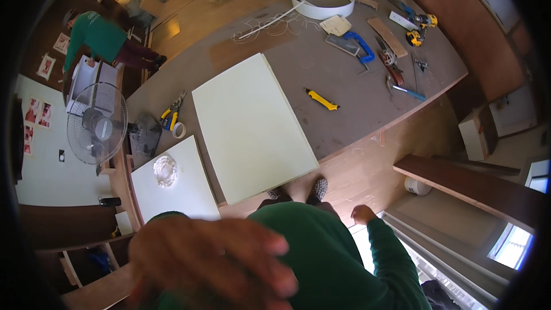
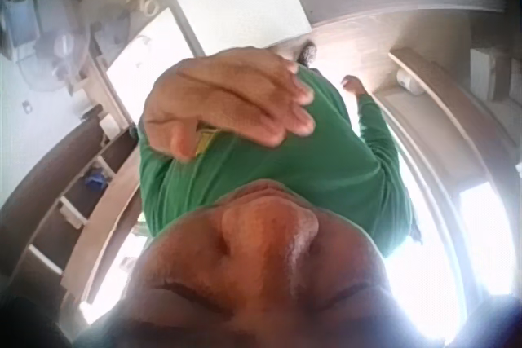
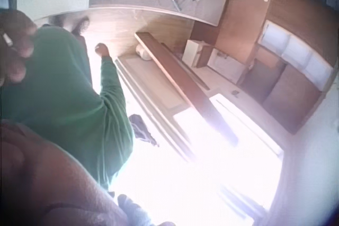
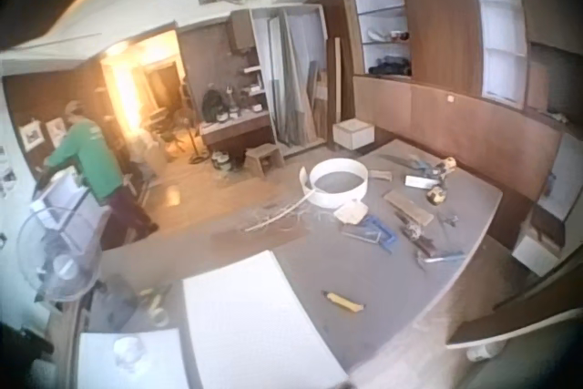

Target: The person trims the edges of a white rectangular board using a utility knife, running the blade along the sides to remove excess material.

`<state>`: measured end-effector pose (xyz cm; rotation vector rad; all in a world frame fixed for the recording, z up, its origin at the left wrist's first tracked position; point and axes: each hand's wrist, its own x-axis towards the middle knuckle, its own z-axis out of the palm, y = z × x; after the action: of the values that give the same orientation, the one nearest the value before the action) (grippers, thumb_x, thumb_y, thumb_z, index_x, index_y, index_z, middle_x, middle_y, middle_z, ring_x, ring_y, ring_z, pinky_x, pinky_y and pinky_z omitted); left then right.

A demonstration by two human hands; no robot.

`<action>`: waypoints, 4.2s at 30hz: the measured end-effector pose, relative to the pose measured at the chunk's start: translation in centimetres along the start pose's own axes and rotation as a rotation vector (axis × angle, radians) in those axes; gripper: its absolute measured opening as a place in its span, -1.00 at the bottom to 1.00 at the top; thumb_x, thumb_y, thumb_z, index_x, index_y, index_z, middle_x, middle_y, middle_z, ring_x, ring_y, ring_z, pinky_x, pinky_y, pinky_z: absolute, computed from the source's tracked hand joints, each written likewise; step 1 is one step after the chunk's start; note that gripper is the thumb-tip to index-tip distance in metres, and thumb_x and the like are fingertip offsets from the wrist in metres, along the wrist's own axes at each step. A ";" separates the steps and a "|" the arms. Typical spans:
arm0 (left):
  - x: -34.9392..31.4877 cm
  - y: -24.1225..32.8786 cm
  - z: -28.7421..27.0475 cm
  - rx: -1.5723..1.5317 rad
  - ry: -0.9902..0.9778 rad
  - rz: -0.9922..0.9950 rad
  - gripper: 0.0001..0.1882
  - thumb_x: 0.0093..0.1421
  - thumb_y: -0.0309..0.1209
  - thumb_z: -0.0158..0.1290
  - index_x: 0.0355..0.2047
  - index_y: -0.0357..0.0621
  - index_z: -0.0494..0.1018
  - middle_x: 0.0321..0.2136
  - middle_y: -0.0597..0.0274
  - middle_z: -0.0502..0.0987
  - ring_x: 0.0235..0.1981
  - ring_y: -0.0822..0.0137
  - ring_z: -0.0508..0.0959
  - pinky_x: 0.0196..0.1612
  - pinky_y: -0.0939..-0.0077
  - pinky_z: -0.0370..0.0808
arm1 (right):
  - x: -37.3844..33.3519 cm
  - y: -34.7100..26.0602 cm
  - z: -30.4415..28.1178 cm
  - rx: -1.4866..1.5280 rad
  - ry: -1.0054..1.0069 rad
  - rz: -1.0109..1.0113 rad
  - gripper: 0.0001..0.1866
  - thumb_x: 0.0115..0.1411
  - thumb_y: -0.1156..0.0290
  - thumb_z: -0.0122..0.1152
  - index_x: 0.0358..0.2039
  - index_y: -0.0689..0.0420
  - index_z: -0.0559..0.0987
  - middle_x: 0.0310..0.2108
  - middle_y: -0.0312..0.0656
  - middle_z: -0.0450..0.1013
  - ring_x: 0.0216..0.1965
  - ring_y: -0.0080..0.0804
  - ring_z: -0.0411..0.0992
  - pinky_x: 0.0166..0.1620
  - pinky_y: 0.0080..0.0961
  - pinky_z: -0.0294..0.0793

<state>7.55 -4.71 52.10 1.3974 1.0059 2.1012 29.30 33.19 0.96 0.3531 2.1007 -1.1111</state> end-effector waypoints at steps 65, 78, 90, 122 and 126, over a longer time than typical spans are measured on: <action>-42.8 -21.5 -22.1 0.607 1.849 -1.365 -0.13 0.39 0.27 -0.13 -0.10 -0.52 0.57 -0.20 -0.15 0.64 -0.18 0.05 0.58 0.02 0.22 0.49 | 25.2 -32.4 -8.7 0.372 0.117 0.181 -0.48 0.15 0.04 0.45 -0.10 0.18 0.50 -0.13 -0.11 0.51 -0.14 -0.20 0.52 -0.05 -0.30 0.54; -43.7 -21.4 -20.8 0.630 1.937 -1.253 -0.20 0.26 0.27 0.09 -0.31 -0.46 0.60 -0.38 -0.05 0.63 -0.31 0.09 0.57 -0.10 0.23 0.51 | 31.1 -36.2 -12.2 0.722 -0.472 0.009 -0.40 0.21 0.39 0.36 0.23 0.25 0.42 0.10 -0.11 0.51 0.12 -0.29 0.49 0.28 -0.31 0.42; -35.3 -32.0 -20.6 -0.085 1.973 -0.607 -0.32 0.40 0.11 -0.05 -0.02 -0.43 0.53 -0.17 -0.01 0.66 -0.20 0.13 0.68 -0.12 0.23 0.63 | 14.6 -57.8 -19.2 0.395 -0.321 -0.442 -0.47 0.11 0.48 0.33 0.12 0.29 0.51 -0.09 -0.14 0.59 -0.15 -0.36 0.58 0.00 -0.37 0.59; -18.8 -7.7 -24.2 1.471 0.818 -0.302 -0.17 0.19 -0.34 0.23 0.43 -0.22 0.16 0.39 -0.25 0.20 0.39 -0.13 0.27 0.39 0.06 0.22 | 9.1 -66.2 -8.1 -0.469 0.027 -0.626 -0.67 -0.03 0.31 0.34 -0.27 0.24 0.63 -0.32 0.06 0.59 -0.25 0.01 0.59 -0.15 -0.19 0.56; -15.3 -2.8 -26.9 1.793 0.502 -0.326 -0.14 0.10 -0.36 0.25 0.41 -0.16 0.20 0.42 -0.17 0.18 0.39 -0.18 0.24 0.42 -0.06 0.14 | 9.7 -65.1 -9.4 -0.524 0.105 -0.775 -0.78 0.01 0.41 0.24 -0.41 0.31 0.68 -0.47 0.13 0.58 -0.42 0.03 0.61 -0.33 -0.11 0.59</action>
<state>-10.92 -22.33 34.40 0.9049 3.3823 0.9056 -16.79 1.41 36.88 -0.7209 2.5939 -0.8778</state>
